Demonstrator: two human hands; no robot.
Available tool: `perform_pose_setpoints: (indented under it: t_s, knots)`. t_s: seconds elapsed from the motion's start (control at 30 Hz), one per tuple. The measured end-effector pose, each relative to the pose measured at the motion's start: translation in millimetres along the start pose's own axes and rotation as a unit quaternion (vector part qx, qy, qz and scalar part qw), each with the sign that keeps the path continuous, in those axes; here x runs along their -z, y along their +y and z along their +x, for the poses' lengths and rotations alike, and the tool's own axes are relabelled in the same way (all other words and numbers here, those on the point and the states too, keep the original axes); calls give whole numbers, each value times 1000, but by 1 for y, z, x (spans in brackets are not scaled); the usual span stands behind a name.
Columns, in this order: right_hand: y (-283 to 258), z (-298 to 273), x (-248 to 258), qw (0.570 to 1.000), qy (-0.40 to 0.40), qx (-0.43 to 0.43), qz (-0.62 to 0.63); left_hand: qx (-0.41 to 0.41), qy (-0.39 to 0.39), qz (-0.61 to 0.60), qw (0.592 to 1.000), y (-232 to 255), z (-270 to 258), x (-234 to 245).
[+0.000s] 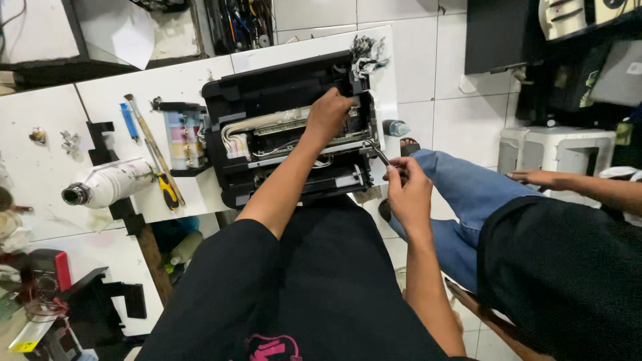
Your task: The person works on the internal components of a disassembled printer placed on a workbench. They use their hands to adjust and connect wires and parts inside the device throughout the clip.
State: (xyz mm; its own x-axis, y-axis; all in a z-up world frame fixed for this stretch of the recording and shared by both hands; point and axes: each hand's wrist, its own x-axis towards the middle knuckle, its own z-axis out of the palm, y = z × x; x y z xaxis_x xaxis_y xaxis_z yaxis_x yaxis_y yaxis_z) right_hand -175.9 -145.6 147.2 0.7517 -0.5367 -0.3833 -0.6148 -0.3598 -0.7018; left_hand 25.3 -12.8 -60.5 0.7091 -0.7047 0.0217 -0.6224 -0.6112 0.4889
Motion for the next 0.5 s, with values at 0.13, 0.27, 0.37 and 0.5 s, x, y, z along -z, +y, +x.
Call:
perform_pose_setpoints:
  t_s: [0.13, 0.27, 0.37, 0.5]
  knots:
    - [-3, 9, 1, 1000, -8, 4, -1, -27, 65, -2, 998, -2, -11, -1]
    - [11, 31, -5, 999, -2, 9, -37, -21, 42, -35, 998, -10, -17, -11]
    - [21, 50, -19, 996, -8, 22, -86, -11, 39, -51, 998, -12, -20, -10]
    - [12, 68, -53, 979, -57, 67, -182, 7, 28, -84, 996, -22, -25, -2]
